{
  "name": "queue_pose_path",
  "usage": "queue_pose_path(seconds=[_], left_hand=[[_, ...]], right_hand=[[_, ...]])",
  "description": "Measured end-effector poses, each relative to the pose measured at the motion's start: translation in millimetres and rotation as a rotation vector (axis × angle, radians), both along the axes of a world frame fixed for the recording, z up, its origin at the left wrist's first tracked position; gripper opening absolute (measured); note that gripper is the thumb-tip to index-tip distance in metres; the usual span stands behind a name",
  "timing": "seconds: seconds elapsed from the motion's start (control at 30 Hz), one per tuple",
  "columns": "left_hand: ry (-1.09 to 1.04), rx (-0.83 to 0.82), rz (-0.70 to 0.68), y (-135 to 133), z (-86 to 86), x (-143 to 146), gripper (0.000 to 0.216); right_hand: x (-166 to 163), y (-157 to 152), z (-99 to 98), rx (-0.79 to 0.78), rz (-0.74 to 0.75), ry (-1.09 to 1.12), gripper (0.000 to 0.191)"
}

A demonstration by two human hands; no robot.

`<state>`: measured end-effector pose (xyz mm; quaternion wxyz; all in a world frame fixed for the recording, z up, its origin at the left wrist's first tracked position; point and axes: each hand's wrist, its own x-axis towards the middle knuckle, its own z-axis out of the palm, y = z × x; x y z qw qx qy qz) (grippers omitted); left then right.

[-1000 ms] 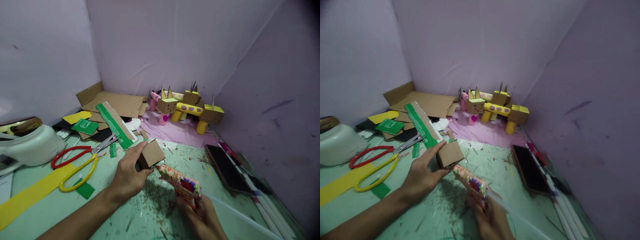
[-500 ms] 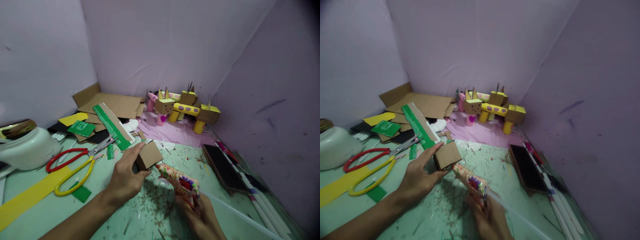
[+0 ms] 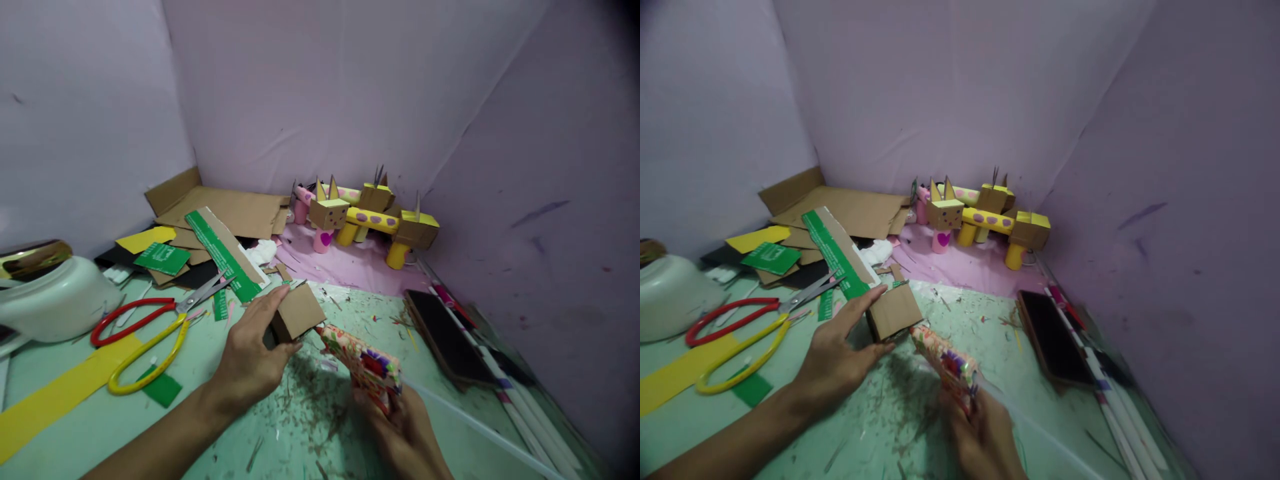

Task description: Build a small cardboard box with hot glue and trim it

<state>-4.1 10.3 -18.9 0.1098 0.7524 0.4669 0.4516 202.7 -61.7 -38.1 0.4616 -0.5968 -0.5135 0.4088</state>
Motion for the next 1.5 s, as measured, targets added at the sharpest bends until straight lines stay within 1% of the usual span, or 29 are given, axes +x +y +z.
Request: queue_pose_path(seconds=[0.1, 0.17, 0.33, 0.57, 0.7, 0.83, 0.9, 1.1, 1.23, 1.33, 1.43, 1.5], left_hand=[[-0.001, 0.005, -0.008, 0.4, -0.1, -0.6, 0.061], [-0.003, -0.001, -0.01, 0.5, -0.2, -1.0, 0.061], [-0.013, -0.005, -0.004, 0.1, 0.5, -0.1, 0.06], [-0.019, -0.022, -0.006, -1.1, -1.2, 0.9, 0.061], [-0.016, -0.014, -0.008, -1.0, -1.9, -0.7, 0.061], [-0.008, -0.004, -0.007, -0.6, -0.4, -0.8, 0.062], [-0.007, -0.018, 0.0, -0.5, 0.6, -0.4, 0.063], [-0.027, -0.066, 0.033, -0.4, 2.1, 0.5, 0.064], [-0.026, -0.059, 0.021, -0.5, 2.0, 0.7, 0.063], [-0.02, -0.05, 0.023, -0.9, 1.8, 0.8, 0.062], [-0.009, -0.052, 0.019, -1.1, 2.0, 0.9, 0.061], [-0.006, -0.061, 0.022, -1.1, 2.7, 0.9, 0.061]], right_hand=[[-0.6, -0.4, 0.1, -0.024, -0.031, 0.005, 0.052], [-0.9, -0.3, 1.8, -0.019, -0.033, -0.022, 0.05], [-2.1, 0.5, 6.4, -0.004, 0.021, -0.039, 0.046], [-1.5, -2.0, 3.6, -0.044, 0.082, -0.048, 0.051], [-2.6, -1.7, 3.2, -0.037, 0.055, -0.019, 0.055], [-4.1, 0.0, 3.8, 0.015, 0.008, 0.043, 0.049], [-3.2, 0.7, 4.0, 0.016, -0.006, 0.053, 0.049], [3.1, 0.3, 3.2, 0.037, 0.008, 0.015, 0.055], [2.3, -0.1, 5.3, -0.012, 0.042, -0.029, 0.06], [0.2, 1.0, 7.0, -0.002, 0.044, -0.014, 0.058], [0.1, 2.3, 6.1, 0.028, 0.018, 0.028, 0.054], [1.6, 2.7, 4.1, 0.036, -0.007, 0.018, 0.052]])
